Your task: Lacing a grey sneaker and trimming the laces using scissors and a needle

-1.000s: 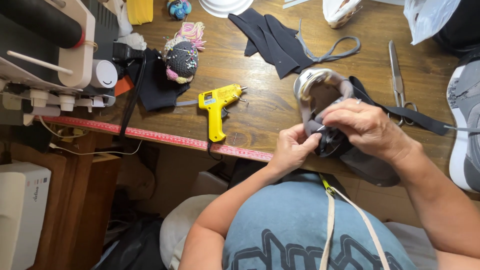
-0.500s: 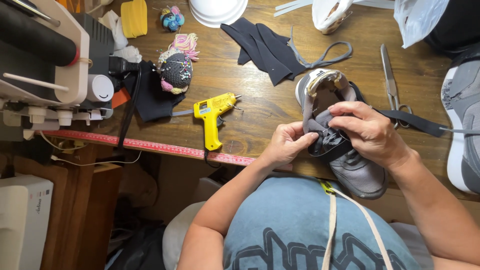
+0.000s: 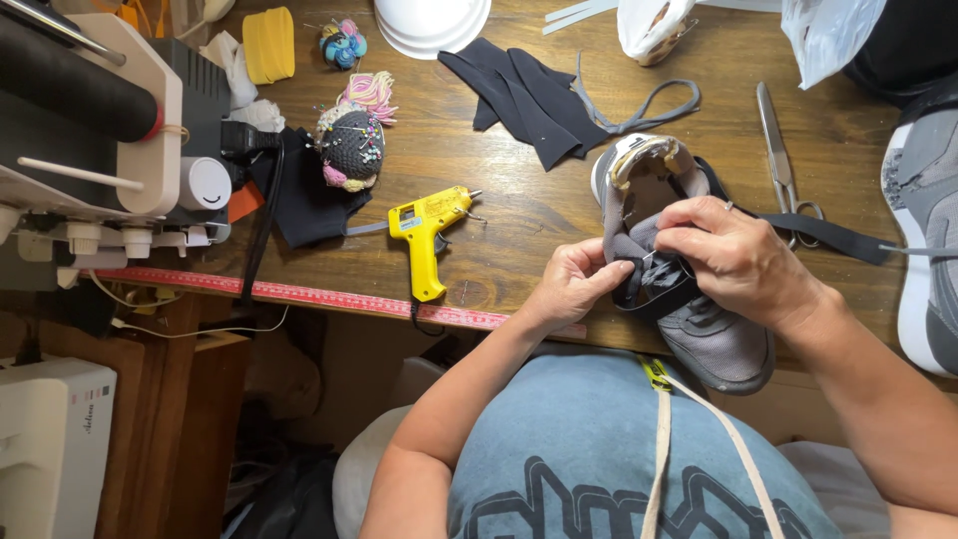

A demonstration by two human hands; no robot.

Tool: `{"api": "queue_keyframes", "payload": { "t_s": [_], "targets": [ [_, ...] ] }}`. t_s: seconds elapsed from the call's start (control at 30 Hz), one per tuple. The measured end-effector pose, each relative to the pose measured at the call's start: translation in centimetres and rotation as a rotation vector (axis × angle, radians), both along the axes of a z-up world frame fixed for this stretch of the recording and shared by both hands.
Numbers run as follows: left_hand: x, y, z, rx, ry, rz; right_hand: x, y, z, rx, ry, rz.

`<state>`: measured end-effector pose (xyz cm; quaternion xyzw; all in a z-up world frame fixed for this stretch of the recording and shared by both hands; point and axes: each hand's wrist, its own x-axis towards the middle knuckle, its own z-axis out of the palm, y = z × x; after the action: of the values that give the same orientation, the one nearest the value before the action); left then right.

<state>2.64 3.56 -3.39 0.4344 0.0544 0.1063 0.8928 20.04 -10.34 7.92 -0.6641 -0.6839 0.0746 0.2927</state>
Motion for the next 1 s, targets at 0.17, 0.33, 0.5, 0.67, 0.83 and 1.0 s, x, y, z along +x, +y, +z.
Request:
{"api": "queue_keyframes", "payload": {
  "t_s": [0.17, 0.33, 0.5, 0.67, 0.83, 1.0],
  "targets": [
    [0.2, 0.1, 0.4, 0.028, -0.015, -0.007, 0.3, 0.4, -0.8, -0.061, 0.270, -0.058],
    [0.3, -0.2, 0.2, 0.035, -0.013, 0.008, 0.9, 0.8, -1.2, -0.135, 0.350, -0.080],
    [0.3, -0.1, 0.3, 0.025, -0.043, 0.006, 1.3, 1.2, -1.6, -0.158, 0.368, -0.057],
    [0.3, 0.0, 0.4, 0.046, -0.058, 0.006, 0.7, 1.1, 0.2, -0.120, 0.117, -0.038],
    [0.4, 0.0, 0.1, 0.032, -0.064, 0.008, -0.3, 1.1, 0.3, -0.041, -0.172, 0.010],
    [0.6, -0.3, -0.4, 0.013, -0.076, 0.007, -2.2, 1.1, 0.4, -0.043, -0.075, -0.189]
  ]
}}
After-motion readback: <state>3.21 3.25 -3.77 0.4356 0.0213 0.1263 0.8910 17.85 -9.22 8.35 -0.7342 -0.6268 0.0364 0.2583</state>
